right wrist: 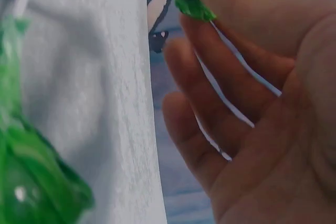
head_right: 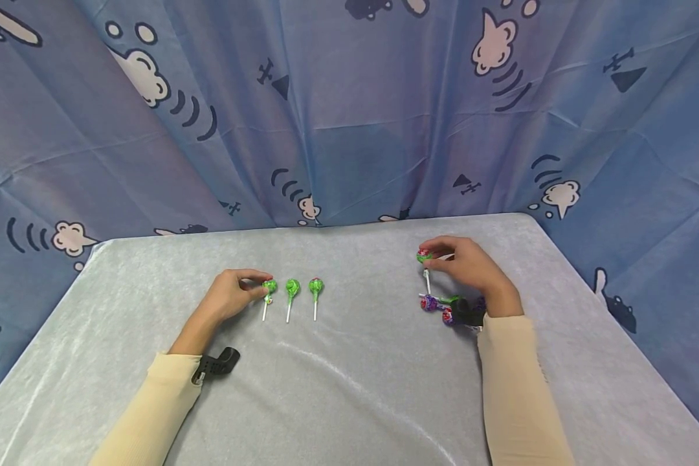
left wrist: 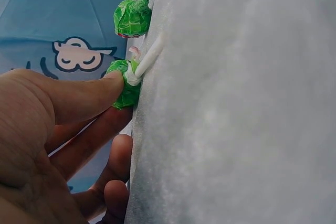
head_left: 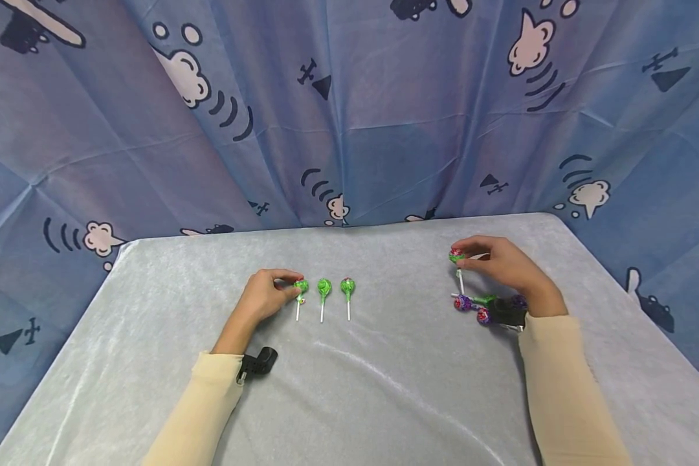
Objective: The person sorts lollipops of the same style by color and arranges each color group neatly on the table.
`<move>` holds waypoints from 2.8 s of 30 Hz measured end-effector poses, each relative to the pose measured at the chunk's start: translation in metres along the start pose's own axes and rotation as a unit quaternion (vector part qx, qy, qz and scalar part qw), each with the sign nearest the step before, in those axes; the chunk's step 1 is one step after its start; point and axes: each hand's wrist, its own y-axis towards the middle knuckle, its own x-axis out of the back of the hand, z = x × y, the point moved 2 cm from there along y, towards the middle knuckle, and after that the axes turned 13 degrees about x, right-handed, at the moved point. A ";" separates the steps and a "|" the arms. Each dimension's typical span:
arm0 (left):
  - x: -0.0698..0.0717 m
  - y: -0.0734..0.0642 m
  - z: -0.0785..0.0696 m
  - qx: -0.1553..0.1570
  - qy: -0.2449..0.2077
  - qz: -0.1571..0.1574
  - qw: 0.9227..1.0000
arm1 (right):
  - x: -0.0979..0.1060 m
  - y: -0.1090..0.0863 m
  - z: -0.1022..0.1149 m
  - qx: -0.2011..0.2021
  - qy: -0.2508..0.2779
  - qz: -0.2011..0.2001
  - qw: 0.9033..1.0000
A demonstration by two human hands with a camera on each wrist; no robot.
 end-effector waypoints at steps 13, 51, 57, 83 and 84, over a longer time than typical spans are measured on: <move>0.000 -0.001 0.000 -0.002 -0.002 0.001 1.000 | -0.013 0.009 0.013 0.047 0.009 0.018 0.999; -0.002 -0.003 -0.004 0.004 -0.006 0.008 1.000 | -0.056 0.045 0.075 0.073 0.042 0.030 0.996; -0.004 -0.003 -0.002 0.007 -0.006 0.014 1.000 | -0.081 0.052 0.080 0.060 0.073 0.058 0.994; -0.001 -0.002 -0.001 0.008 -0.008 0.003 1.000 | -0.111 0.063 0.080 0.049 0.036 0.115 0.991; -0.001 -0.001 -0.001 0.007 -0.007 0.002 1.000 | -0.111 0.062 0.080 0.048 0.036 0.117 0.991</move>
